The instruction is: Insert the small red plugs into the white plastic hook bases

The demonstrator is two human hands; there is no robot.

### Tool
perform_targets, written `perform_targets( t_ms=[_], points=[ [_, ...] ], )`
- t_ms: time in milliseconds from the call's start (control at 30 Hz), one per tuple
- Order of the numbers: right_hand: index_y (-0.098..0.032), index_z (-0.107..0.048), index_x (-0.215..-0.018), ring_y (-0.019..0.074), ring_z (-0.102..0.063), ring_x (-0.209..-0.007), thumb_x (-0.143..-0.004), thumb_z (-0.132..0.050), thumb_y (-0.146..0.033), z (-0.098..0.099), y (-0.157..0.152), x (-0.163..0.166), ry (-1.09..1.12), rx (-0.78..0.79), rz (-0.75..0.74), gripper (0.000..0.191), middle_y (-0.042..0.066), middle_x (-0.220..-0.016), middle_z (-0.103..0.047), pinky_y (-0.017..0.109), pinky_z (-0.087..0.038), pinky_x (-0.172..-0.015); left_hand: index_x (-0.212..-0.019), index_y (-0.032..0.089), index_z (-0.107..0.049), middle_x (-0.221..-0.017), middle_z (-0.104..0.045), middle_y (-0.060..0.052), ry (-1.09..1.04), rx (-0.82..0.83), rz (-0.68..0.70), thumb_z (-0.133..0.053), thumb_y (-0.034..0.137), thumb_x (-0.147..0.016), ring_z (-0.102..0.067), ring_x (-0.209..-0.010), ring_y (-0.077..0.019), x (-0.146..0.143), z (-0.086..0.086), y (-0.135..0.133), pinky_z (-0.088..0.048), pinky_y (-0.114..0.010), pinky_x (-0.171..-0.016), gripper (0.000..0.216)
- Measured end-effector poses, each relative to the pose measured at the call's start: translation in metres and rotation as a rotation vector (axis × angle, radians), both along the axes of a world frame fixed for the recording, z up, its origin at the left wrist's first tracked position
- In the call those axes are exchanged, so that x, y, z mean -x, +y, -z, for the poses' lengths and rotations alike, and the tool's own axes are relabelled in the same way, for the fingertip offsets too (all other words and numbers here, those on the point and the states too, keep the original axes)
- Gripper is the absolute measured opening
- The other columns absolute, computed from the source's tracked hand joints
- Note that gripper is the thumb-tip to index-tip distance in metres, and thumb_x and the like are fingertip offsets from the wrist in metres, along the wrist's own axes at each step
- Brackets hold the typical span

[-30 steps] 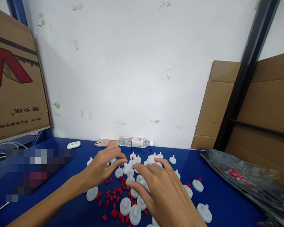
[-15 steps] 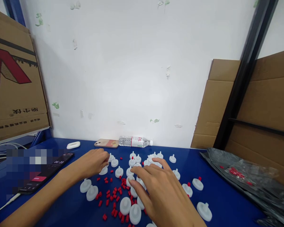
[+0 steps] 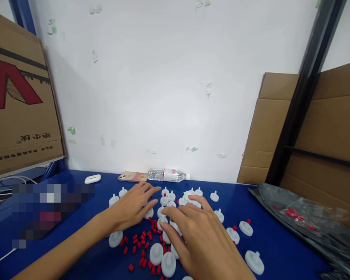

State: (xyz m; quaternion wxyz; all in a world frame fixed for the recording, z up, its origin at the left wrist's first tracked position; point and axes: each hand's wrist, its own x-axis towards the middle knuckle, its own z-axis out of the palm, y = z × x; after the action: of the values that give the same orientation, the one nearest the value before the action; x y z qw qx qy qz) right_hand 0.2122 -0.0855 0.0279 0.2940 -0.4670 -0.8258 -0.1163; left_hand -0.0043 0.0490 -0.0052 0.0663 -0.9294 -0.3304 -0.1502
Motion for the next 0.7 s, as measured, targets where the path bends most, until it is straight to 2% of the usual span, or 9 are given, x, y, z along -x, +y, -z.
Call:
perform_targets(
  t_ms=[100, 167, 233, 333, 433, 533, 700],
  points=[
    [-0.031, -0.065, -0.113, 0.0209, -0.072, -0.083, -0.103, -0.051, -0.025, -0.001, -0.001, 0.0, -0.008, -0.008, -0.002, 0.018, -0.003, -0.089, -0.076, 0.05, -0.042, -0.106, -0.156, 0.019, -0.035, -0.154, -0.05, -0.011, 0.01, 0.049, 0.074, -0.027, 0.044, -0.11, -0.045, -0.141, -0.0308, -0.007, 0.009, -0.005, -0.039, -0.051, -0.113, 0.053],
    [-0.031, -0.065, -0.111, 0.0213, -0.073, -0.083, -0.103, -0.051, -0.025, -0.001, -0.001, 0.0, -0.012, -0.021, -0.011, 0.017, -0.004, -0.086, -0.075, 0.049, -0.043, -0.106, -0.156, 0.018, -0.037, -0.158, -0.046, -0.01, 0.016, 0.07, 0.102, -0.023, 0.043, -0.11, -0.042, -0.144, -0.0321, -0.009, 0.012, -0.006, -0.039, -0.053, -0.113, 0.054],
    [-0.031, -0.064, -0.111, 0.0209, -0.073, -0.082, -0.103, -0.051, -0.026, -0.002, -0.002, 0.0, -0.007, -0.035, -0.017, 0.017, -0.005, -0.086, -0.075, 0.048, -0.043, -0.105, -0.153, 0.017, -0.04, -0.156, -0.049, -0.01, 0.013, 0.073, 0.119, -0.023, 0.042, -0.11, -0.044, -0.143, -0.0325, -0.009, 0.011, -0.006, -0.04, -0.054, -0.112, 0.053],
    [-0.031, -0.063, -0.113, 0.0197, -0.073, -0.08, -0.104, -0.048, -0.026, -0.001, -0.002, -0.001, 0.006, -0.047, -0.022, 0.018, -0.005, -0.086, -0.074, 0.047, -0.043, -0.104, -0.143, 0.016, -0.051, -0.146, -0.059, -0.012, -0.004, 0.047, 0.129, -0.027, 0.036, -0.11, -0.054, -0.131, -0.0311, -0.009, 0.007, -0.005, -0.045, -0.052, -0.106, 0.046],
    [-0.031, -0.063, -0.114, 0.0187, -0.072, -0.08, -0.104, -0.048, -0.026, 0.0, -0.002, -0.003, 0.003, -0.053, -0.026, 0.018, -0.006, -0.087, -0.073, 0.047, -0.042, -0.104, -0.127, 0.016, -0.061, -0.126, -0.069, -0.012, -0.023, 0.005, 0.123, -0.032, 0.027, -0.109, -0.061, -0.116, -0.0282, -0.01, 0.004, -0.004, -0.049, -0.046, -0.098, 0.036],
    [-0.031, -0.062, -0.115, 0.0181, -0.072, -0.08, -0.104, -0.05, -0.026, 0.001, -0.001, -0.003, 0.001, -0.045, -0.022, 0.017, -0.005, -0.09, -0.074, 0.048, -0.042, -0.105, -0.113, 0.016, -0.067, -0.107, -0.072, -0.011, -0.028, -0.038, 0.131, -0.039, 0.02, -0.107, -0.062, -0.103, -0.0264, -0.01, 0.006, 0.001, -0.05, -0.041, -0.089, 0.029],
    [-0.031, -0.062, -0.116, 0.0189, -0.072, -0.08, -0.105, -0.048, -0.028, 0.001, 0.0, -0.003, -0.004, -0.025, -0.015, 0.018, -0.004, -0.089, -0.074, 0.051, -0.042, -0.105, -0.094, 0.017, -0.069, -0.087, -0.071, -0.007, -0.07, -0.109, 0.143, -0.055, 0.014, -0.1, -0.062, -0.088, -0.0253, -0.007, 0.012, 0.012, -0.047, -0.036, -0.075, 0.016]
  ],
)
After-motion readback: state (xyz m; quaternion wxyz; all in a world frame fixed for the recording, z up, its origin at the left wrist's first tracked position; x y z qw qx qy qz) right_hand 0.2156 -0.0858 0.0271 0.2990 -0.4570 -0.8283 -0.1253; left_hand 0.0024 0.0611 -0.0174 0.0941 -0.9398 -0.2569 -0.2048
